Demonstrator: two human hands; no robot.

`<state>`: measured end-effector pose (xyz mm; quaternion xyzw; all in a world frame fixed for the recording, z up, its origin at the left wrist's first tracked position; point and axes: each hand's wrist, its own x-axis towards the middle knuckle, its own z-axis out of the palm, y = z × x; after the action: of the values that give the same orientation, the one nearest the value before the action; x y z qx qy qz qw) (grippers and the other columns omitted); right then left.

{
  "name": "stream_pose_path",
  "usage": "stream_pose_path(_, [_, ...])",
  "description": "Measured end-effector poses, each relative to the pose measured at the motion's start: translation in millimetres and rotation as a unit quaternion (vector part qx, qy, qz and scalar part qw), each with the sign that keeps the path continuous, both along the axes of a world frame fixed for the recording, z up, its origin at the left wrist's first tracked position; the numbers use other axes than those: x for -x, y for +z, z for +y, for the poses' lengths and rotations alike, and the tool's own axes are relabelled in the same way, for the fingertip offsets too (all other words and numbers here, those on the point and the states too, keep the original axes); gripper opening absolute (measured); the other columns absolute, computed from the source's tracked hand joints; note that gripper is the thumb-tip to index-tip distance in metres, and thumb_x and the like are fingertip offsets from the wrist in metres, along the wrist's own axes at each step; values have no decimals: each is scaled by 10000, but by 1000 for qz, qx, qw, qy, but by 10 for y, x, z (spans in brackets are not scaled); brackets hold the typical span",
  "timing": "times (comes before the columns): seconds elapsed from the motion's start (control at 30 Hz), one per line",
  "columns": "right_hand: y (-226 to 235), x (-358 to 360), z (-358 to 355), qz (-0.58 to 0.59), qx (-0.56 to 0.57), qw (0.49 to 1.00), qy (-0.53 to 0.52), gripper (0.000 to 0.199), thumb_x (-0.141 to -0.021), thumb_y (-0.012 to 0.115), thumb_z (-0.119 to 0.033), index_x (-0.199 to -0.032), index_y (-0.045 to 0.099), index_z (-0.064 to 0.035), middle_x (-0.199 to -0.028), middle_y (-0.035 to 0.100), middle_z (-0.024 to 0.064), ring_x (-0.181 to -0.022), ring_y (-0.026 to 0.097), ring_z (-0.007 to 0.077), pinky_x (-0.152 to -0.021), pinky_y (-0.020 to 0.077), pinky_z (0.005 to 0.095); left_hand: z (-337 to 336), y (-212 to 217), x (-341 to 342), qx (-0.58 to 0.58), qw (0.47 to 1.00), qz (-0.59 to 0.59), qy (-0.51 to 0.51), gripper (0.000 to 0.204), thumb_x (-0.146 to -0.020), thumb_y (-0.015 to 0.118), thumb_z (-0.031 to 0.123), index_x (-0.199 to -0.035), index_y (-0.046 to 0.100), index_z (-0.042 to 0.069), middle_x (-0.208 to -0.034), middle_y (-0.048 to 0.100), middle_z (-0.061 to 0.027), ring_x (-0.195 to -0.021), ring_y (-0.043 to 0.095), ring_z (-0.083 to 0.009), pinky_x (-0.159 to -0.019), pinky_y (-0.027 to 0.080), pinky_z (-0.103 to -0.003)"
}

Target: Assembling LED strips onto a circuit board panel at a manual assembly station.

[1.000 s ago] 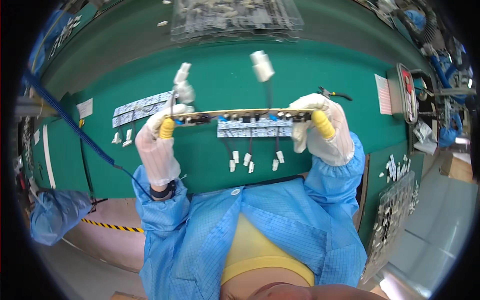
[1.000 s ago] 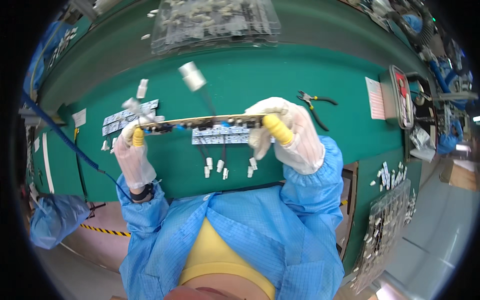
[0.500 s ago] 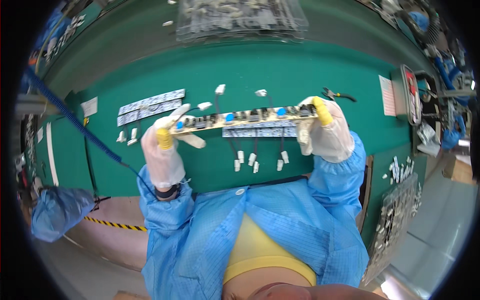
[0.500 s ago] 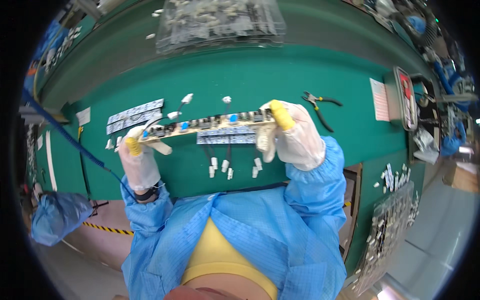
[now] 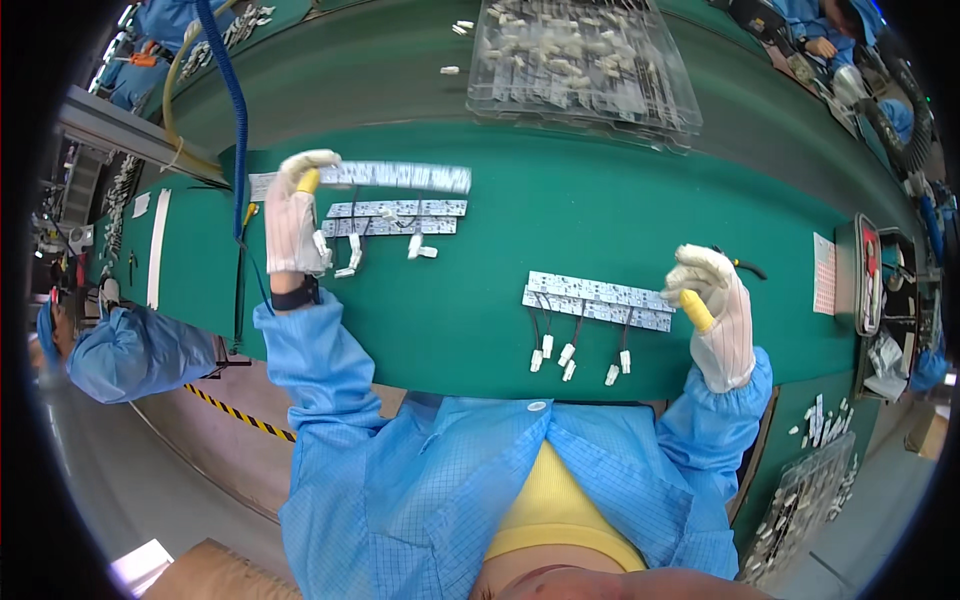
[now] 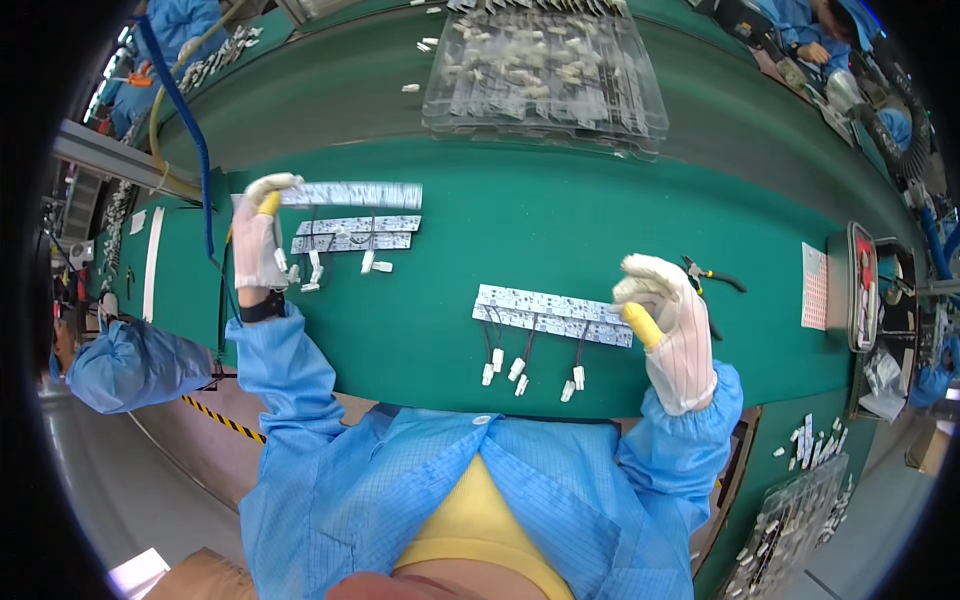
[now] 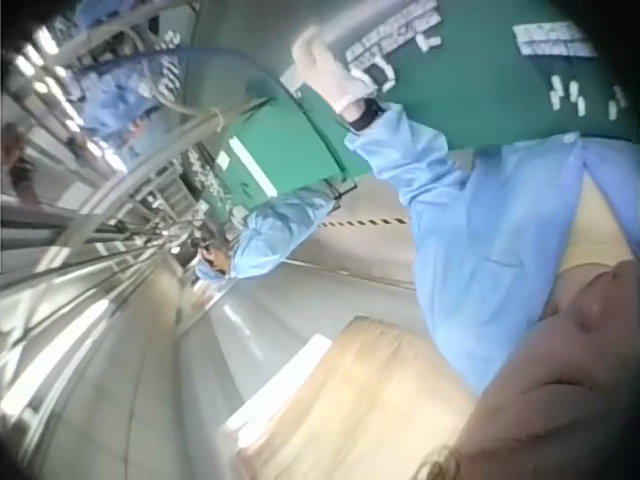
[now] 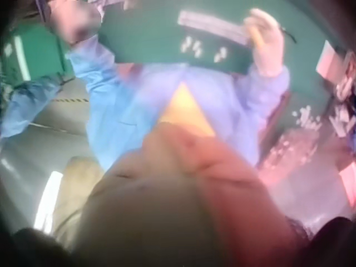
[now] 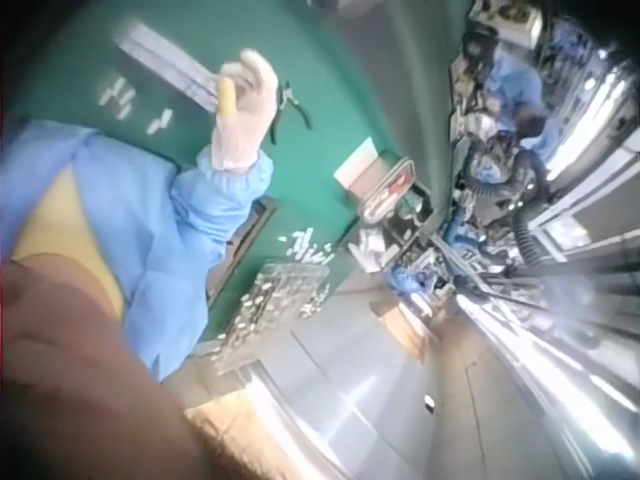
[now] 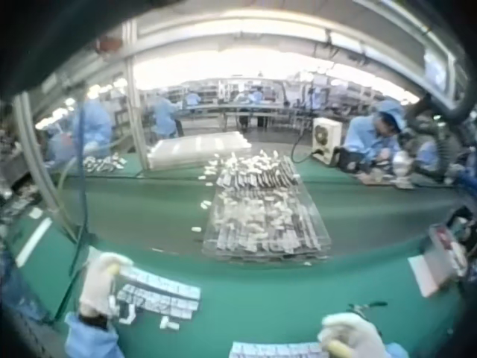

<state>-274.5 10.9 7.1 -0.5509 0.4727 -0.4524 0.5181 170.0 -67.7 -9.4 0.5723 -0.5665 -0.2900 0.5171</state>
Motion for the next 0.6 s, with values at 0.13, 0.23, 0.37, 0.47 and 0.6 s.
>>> stream_pose_path(0.13, [-88,65,-9,144,3,990,-12,445,-774,714,-193,-1136,513,-29,-945,579,85,-865,577,168,-782,466,279,-99,-331,-266,-183,968,-167,33,201,-841,525,50,-1000,648,53,-938,642,-56,-845,586,-130,-774,435,-232])
stream_pose_path(0.23, [-163,-58,27,619,250,743,44,476,-625,764,-66,-1059,571,-93,-989,587,126,-909,588,245,-794,462,291,-71,-351,-224,-8,947,-280,154,290,-833,497,19,-1056,653,119,-907,659,-57,-736,576,-108,-648,437,-236])
stream_pose_path(0.37, [-310,109,63,123,-21,992,15,362,-684,719,3,-1006,553,6,-901,607,117,-818,613,202,-706,497,284,269,170,385,69,979,-131,143,260,-857,514,127,-1072,625,31,-1008,647,-87,-930,592,-147,-818,433,-257])
stream_pose_path(0.47, [74,45,122,-151,-29,987,41,262,-733,656,55,-971,552,21,-879,611,182,-690,650,231,-572,541,272,621,356,939,37,995,12,-87,327,-832,507,88,-1140,560,-9,-1062,624,-116,-1039,555,-218,-957,379,-332])
stream_pose_path(0.6, [290,-61,121,-181,5,983,23,338,-804,693,-220,-960,511,18,-873,587,189,-638,637,210,-495,511,234,770,50,1394,-63,881,330,-332,846,-853,465,588,-1350,267,-67,-1066,602,-178,-1048,540,-237,-987,344,-363])
